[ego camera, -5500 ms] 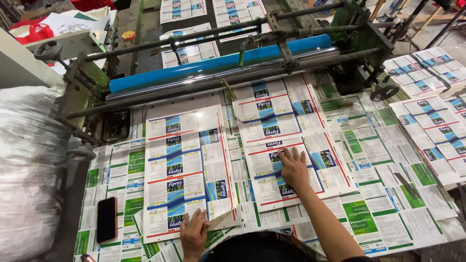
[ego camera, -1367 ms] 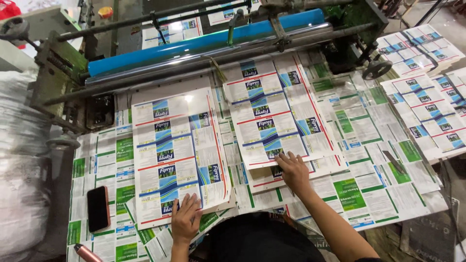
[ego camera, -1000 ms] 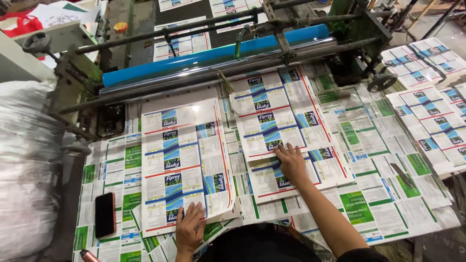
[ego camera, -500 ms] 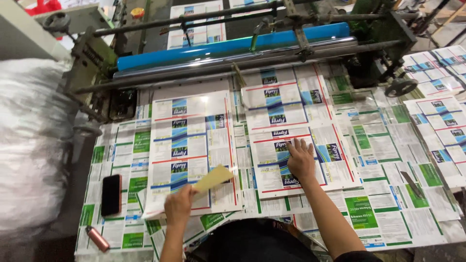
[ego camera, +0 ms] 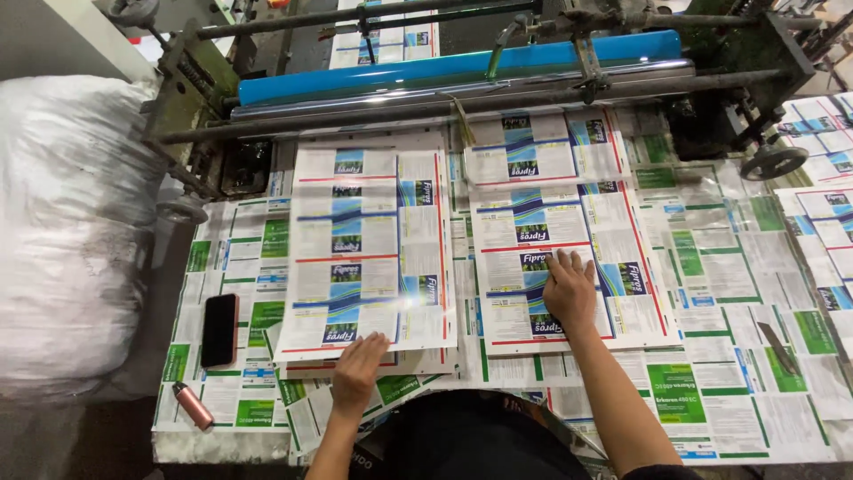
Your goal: The recorder is manually separating and stacking printed sheets coming off an industrial printing machine.
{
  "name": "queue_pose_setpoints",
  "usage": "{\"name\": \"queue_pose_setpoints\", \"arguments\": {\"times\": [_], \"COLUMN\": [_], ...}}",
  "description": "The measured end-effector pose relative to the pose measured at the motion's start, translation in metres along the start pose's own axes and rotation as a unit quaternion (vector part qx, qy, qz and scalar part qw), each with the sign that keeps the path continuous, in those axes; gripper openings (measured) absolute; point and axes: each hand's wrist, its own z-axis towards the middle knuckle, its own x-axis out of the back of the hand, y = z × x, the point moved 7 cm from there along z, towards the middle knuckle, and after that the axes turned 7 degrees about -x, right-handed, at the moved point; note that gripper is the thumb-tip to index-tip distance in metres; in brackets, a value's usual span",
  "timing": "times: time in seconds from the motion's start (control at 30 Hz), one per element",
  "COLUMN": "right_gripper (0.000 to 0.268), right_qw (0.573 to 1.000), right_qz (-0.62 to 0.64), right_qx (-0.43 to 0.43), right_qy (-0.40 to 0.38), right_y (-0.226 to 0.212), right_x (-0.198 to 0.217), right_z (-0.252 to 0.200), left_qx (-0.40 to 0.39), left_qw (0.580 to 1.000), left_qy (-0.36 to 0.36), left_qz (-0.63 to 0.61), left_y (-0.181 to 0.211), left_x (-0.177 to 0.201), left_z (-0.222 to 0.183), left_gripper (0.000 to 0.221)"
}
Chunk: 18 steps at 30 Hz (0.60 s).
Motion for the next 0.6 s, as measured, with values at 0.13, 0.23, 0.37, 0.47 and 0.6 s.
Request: {"name": "queue_pose_setpoints", "arguments": {"times": [0.13,0.23,0.37,0.47,0.6], "right_gripper": [0.03,0.029,0.029,0.028,0.028], "right_qw": [1.0,1.0,1.0,0.999,0.991], "right_qz": [-0.002,-0.01,-0.007,-0.018,-0.001], "right_qx": [-0.002,-0.005,0.0,0.012,0.037], "right_qy": [0.004,-0.001,0.008,-0.024,-0.128], "right_y": [-0.001,-0.002,-0.003,-0.002,-0.001], "right_x": [0.0,0.001,0.008,0.008,0.014], "right_z": [0.001,0.002,0.0,-0.007,-0.039], "left_qx": [0.005,-0.013,-0.027,-0.032,-0.037], "left_qw": [1.0,1.0,0.999,0.999,0.998], "left_qy": [-0.016,0.015,0.023,0.026,0.035], "left_qz": [0.011,0.008,0.01,0.023,0.045], "left_y": [-0.009,-0.025,-0.036,-0.048,-0.07], "left_x": [-0.009,-0.023,-0.026,-0.034,-0.056], "left_z": [0.011,0.015,0.036,0.05,0.061], "left_gripper": [0.044,0.037,0.038,0.035,0.031]}}
